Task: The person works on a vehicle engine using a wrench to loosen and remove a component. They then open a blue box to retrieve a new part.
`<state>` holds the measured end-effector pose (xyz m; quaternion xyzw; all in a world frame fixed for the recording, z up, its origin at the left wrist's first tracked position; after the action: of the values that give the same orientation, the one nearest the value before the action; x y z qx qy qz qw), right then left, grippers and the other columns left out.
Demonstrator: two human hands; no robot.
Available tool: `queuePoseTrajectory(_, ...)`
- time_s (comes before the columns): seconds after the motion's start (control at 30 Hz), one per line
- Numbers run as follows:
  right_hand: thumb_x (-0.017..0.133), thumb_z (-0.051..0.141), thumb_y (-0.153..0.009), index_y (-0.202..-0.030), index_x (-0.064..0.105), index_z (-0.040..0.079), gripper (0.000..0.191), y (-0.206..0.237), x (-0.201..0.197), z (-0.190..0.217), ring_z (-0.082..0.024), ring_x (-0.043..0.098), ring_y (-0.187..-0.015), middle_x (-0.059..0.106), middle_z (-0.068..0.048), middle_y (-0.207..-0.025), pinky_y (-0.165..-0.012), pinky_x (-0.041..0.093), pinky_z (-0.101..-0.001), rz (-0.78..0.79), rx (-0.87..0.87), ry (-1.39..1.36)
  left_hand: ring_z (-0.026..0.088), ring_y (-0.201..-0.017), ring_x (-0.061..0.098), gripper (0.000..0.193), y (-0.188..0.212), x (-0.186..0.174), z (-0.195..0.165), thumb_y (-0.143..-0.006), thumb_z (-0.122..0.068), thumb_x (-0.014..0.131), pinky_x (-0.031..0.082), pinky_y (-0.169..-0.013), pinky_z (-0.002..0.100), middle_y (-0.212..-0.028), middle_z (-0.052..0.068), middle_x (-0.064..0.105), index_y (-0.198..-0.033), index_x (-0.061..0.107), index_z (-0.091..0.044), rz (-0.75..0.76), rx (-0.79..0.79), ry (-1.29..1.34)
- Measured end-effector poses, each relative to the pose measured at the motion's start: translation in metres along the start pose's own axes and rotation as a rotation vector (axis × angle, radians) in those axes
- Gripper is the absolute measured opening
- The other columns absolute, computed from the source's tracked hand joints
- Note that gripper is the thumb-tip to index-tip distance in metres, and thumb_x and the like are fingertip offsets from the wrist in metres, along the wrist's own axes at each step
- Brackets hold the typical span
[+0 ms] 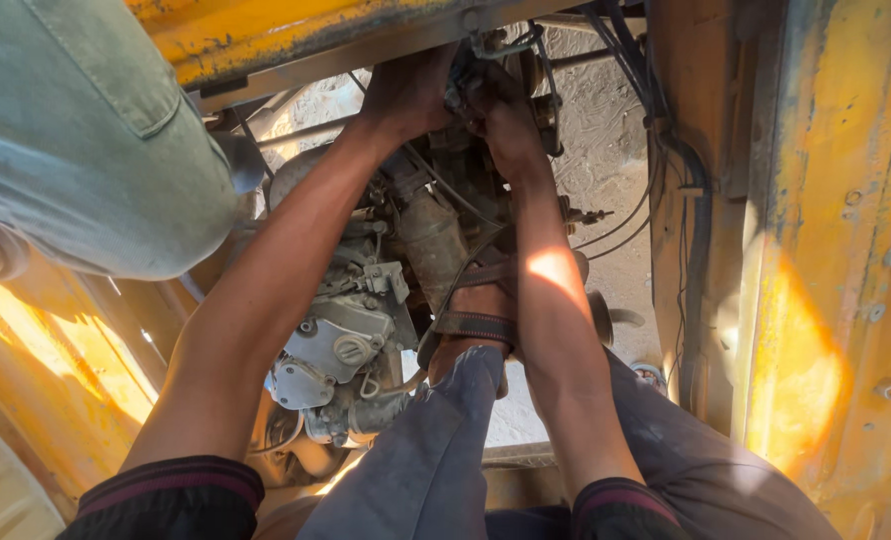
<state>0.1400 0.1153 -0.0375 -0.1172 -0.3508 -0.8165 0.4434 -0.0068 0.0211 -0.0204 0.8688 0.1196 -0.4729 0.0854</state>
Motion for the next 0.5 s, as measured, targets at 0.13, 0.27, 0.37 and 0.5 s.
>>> queuePoseTrajectory(0.13, 0.062, 0.015, -0.109, -0.120, 0.066, 0.010, 0.013, -0.003, -0.003, 0.004, -0.011, 0.056, -0.085, 0.066, 0.000, -0.099, -0.074, 0.045, -0.0297, -0.030, -0.022, 0.036, 0.049, -0.132, 0.051, 0.097, 0.004, 0.000, 0.013, -0.070, -0.033, 0.092, 0.041, -0.110, 0.055, -0.142, 0.029, 0.054, -0.147, 0.045, 0.001, 0.083, -0.070, -0.020)
queuePoseTrajectory(0.27, 0.061, 0.003, -0.105, -0.128, 0.063, 0.006, 0.023, -0.011, 0.014, 0.019, -0.016, 0.067, -0.100, 0.071, -0.008, -0.116, -0.082, 0.055, -0.0362, -0.077, -0.660, 0.661, 0.051, -0.125, 0.052, 0.098, 0.010, -0.014, 0.020, -0.060, -0.032, 0.092, 0.042, -0.101, 0.056, -0.136, 0.033, 0.055, -0.141, 0.049, 0.002, -0.125, 0.049, -0.151)
queuePoseTrajectory(0.37, 0.072, -0.002, -0.094, -0.115, 0.072, 0.009, 0.023, -0.013, 0.020, 0.021, -0.019, 0.070, -0.078, 0.078, -0.009, -0.099, -0.071, 0.054, -0.0377, -0.156, -0.641, 0.915, 0.050, -0.124, 0.053, 0.084, 0.014, -0.016, 0.023, -0.076, -0.038, 0.092, 0.043, -0.102, 0.057, -0.133, 0.030, 0.057, -0.140, 0.051, -0.001, -0.044, -0.016, -0.100)
queuePoseTrajectory(0.5, 0.078, 0.003, -0.091, -0.113, 0.075, 0.013, 0.024, -0.013, 0.017, 0.022, -0.019, 0.078, -0.086, 0.079, -0.007, -0.097, -0.072, 0.059, -0.0322, -0.030, -0.644, 0.943, 0.048, -0.124, 0.056, 0.079, 0.014, -0.011, 0.018, -0.077, -0.037, 0.088, 0.045, -0.103, 0.055, -0.131, 0.028, 0.059, -0.138, 0.052, -0.001, 0.038, -0.062, -0.078)
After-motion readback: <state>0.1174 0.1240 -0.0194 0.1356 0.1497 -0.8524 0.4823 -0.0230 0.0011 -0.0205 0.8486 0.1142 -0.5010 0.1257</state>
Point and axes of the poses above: each hand's wrist, its own y-axis away from the middle knuckle, its own x-axis out of the palm, z = x × y, the point moved 2 cm from there along -y, towards the middle knuckle
